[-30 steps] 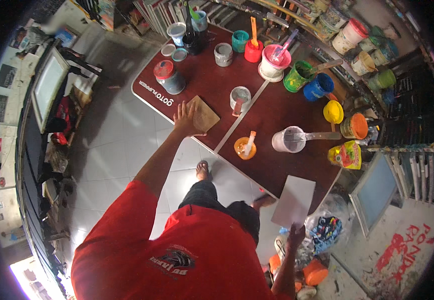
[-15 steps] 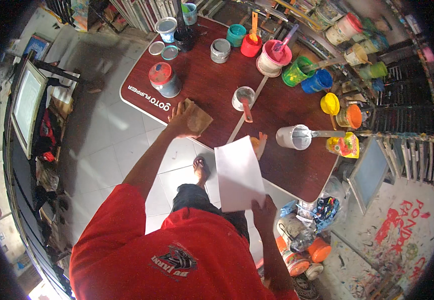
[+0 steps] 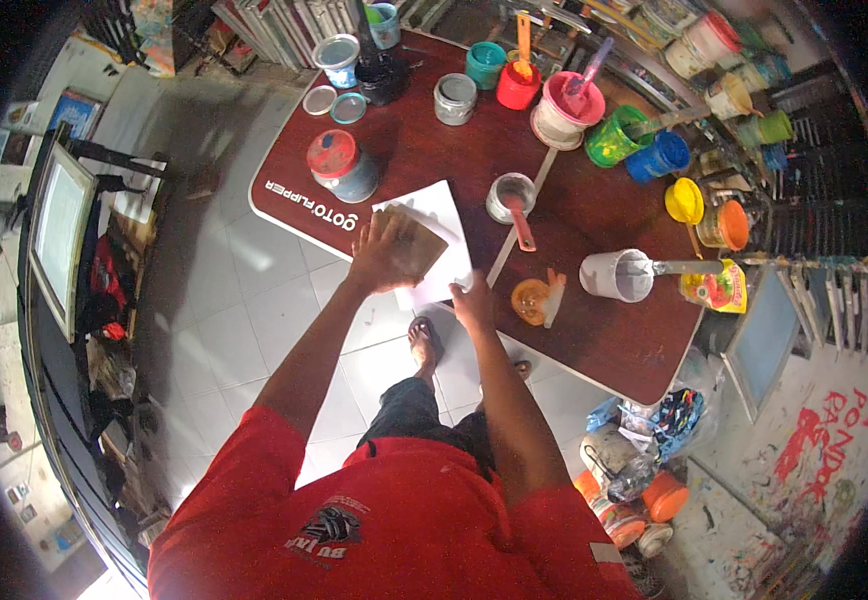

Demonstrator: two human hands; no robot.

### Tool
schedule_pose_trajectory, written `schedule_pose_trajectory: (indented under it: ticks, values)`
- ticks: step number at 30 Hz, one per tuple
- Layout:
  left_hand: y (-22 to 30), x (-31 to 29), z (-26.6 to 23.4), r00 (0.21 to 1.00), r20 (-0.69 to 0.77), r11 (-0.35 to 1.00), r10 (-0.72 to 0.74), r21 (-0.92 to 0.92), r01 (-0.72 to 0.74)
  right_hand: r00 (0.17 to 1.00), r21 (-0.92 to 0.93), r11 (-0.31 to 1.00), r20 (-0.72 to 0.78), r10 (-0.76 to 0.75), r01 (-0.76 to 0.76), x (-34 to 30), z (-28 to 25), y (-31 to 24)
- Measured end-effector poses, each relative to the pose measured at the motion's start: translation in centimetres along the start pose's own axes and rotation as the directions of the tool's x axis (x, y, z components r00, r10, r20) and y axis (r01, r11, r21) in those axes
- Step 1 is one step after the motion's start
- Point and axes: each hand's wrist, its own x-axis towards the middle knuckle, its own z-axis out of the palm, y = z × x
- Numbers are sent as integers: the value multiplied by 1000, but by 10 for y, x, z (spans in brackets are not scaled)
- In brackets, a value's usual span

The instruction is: The person positions a black garment on a printing board, retrieves a paper design from a bin, aligns it on the garment, and then mixes white ink in a container at a separate station before lifting a silkscreen frame.

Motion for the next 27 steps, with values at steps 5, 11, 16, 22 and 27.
schedule_pose_trajectory:
  ticks: [5,11,16,22,27]
  values:
    - [2,12,33,998,-18,949,65,310,-56,997,-15,999,-63,-41,40,-49,-10,5]
    - [-9,-36,50,855,-460,965,241,20,-262,990,359,931,-141,-8,59,-187,-195,-5]
    - [134,-169,83,837,179,652,516,-716,-249,803,578,800,-548,235,161,-130,-355,59]
    - [297,-53,215,989,-89,521,121,-842,-139,892,804,485,-441,101,342,13,-395,56]
    - [335,23,217,931,-356,772,81,-568,-284,932,875,330,-358,-48,353,55,-379,64]
